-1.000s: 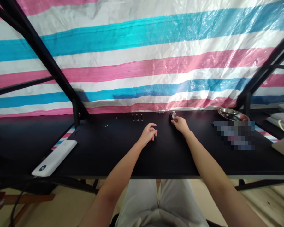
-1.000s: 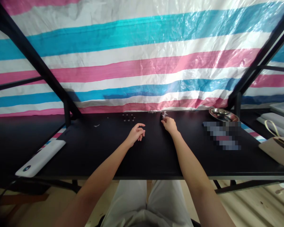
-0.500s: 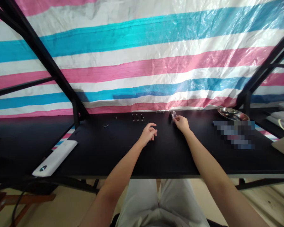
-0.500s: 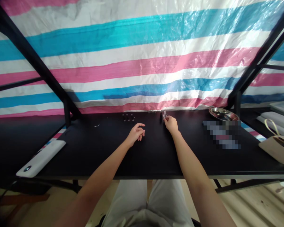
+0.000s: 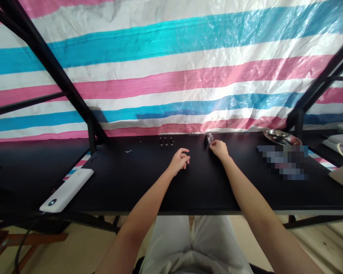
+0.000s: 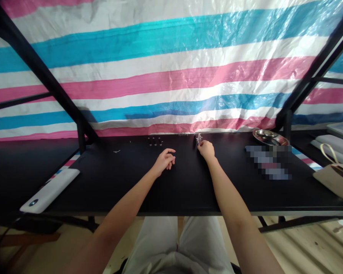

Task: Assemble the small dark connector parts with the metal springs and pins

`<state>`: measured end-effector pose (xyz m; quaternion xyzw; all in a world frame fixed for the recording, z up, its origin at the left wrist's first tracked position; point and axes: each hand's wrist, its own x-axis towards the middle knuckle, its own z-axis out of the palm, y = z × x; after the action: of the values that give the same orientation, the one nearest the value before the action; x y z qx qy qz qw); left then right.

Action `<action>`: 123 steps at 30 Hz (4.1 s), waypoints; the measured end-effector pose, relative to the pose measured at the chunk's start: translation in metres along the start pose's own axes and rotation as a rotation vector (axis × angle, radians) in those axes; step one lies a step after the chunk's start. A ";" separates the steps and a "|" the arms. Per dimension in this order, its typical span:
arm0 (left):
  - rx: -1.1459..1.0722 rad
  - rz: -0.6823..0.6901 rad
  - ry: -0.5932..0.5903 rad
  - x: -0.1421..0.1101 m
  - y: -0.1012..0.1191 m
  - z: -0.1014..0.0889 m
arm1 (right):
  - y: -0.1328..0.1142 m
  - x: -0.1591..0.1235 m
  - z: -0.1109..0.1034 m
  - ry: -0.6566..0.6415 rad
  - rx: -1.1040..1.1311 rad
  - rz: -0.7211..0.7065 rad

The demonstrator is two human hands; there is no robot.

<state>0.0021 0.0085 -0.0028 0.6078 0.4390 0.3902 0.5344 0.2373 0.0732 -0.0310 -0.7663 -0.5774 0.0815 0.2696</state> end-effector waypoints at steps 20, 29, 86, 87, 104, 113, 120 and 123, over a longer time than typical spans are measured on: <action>0.556 0.089 0.281 0.003 0.001 -0.015 | -0.020 -0.030 -0.036 -0.060 0.009 -0.020; 0.651 -0.093 0.416 0.021 0.017 -0.052 | -0.027 -0.053 -0.021 -0.097 0.216 -0.372; -0.240 0.195 -0.012 -0.010 0.018 0.006 | -0.066 -0.090 -0.023 -0.074 0.678 -0.547; -0.243 0.199 -0.011 -0.010 0.018 0.006 | -0.066 -0.091 -0.023 -0.071 0.679 -0.548; -0.325 0.211 0.054 -0.004 0.016 -0.001 | -0.063 -0.091 -0.025 -0.008 0.719 -0.542; -0.402 0.160 0.147 -0.002 0.015 -0.006 | -0.059 -0.088 -0.029 0.054 0.738 -0.480; -0.347 0.059 0.105 -0.002 0.013 -0.002 | -0.057 -0.084 -0.025 0.053 0.814 -0.440; -0.282 0.070 0.045 -0.003 0.011 0.002 | -0.059 -0.085 -0.024 0.001 0.811 -0.457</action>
<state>0.0040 0.0042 0.0083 0.5329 0.3702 0.4798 0.5906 0.1713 -0.0019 0.0029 -0.4521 -0.6530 0.2389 0.5587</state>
